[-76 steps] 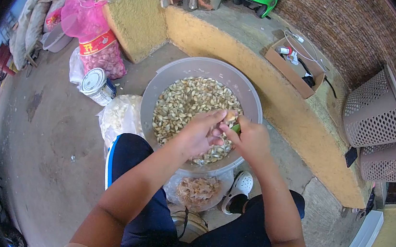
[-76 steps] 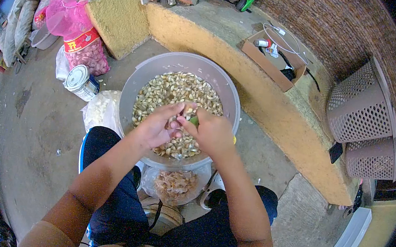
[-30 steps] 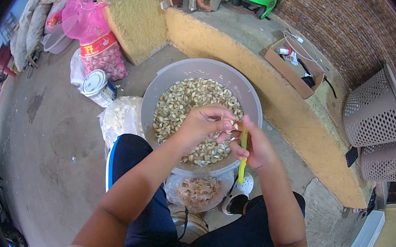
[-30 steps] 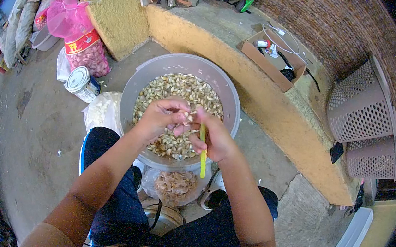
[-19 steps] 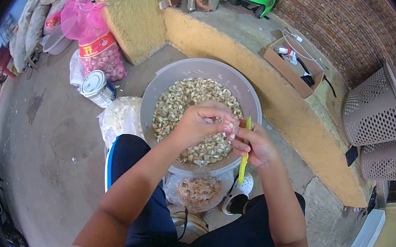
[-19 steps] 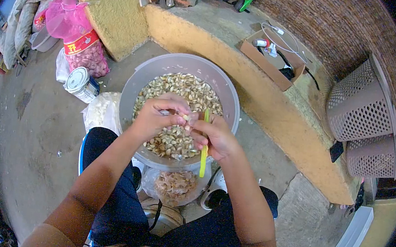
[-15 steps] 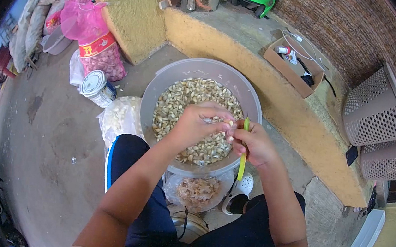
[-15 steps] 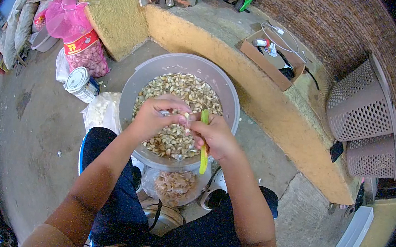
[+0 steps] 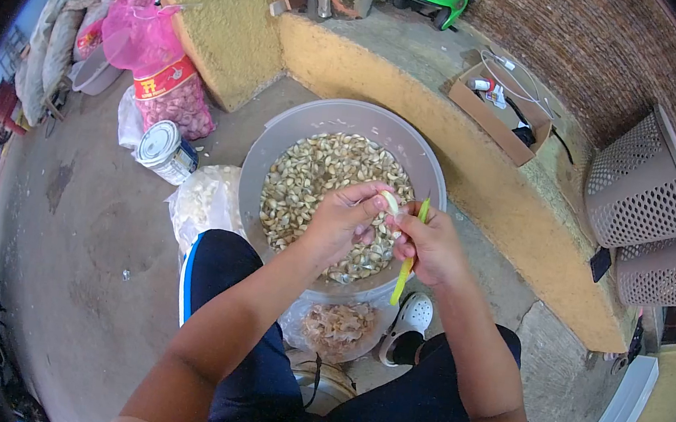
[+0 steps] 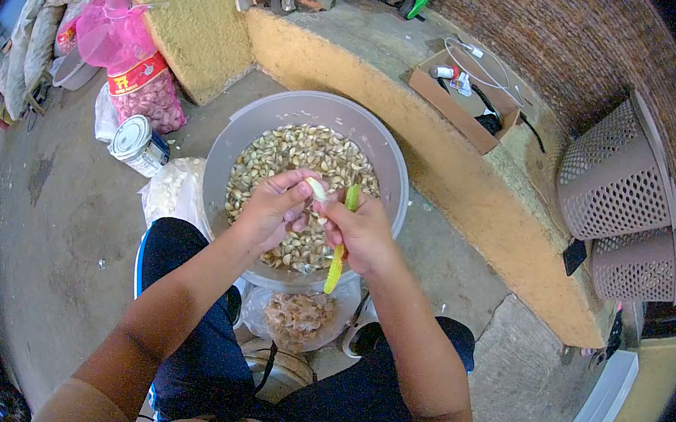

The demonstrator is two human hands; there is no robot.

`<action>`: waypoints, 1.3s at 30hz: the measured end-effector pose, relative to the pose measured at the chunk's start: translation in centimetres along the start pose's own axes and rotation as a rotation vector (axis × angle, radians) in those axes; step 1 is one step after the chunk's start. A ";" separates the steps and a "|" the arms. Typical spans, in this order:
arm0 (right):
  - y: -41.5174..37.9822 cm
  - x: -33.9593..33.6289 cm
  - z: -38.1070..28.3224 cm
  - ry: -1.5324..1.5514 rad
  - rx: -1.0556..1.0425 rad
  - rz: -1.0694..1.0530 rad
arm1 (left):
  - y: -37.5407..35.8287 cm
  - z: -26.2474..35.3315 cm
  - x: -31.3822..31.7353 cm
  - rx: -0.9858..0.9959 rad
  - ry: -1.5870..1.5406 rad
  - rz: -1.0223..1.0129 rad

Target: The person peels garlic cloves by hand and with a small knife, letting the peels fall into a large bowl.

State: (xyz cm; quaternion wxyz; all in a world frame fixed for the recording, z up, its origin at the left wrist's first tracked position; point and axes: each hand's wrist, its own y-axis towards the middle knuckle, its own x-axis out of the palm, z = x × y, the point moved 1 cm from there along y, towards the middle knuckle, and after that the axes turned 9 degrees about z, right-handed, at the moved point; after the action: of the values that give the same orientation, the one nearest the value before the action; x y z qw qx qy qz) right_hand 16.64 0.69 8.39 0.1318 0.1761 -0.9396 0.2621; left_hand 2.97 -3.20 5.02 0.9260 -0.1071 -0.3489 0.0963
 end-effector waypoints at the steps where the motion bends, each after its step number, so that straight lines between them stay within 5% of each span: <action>1: 0.0 0.0 0.2 0.006 -0.011 0.006 | 0.1 -0.4 0.0 -0.017 -0.048 0.001; 9: 1.1 0.2 2.1 -0.020 -0.130 0.100 | 0.0 -2.4 0.2 -0.151 -0.308 0.041; 33: 0.2 -1.5 -0.1 -0.154 -0.149 0.033 | 0.0 1.0 0.5 0.185 0.442 0.042; 39: 0.1 -1.8 -0.5 -0.283 -0.205 -0.038 | -0.5 2.7 0.2 0.635 0.988 0.009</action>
State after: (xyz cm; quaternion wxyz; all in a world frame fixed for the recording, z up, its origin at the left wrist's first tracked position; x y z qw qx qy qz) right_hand 18.28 1.49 8.16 0.0205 0.2144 -0.9671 0.1351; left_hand 1.37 -3.24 7.25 0.9652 0.1419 0.1705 0.1386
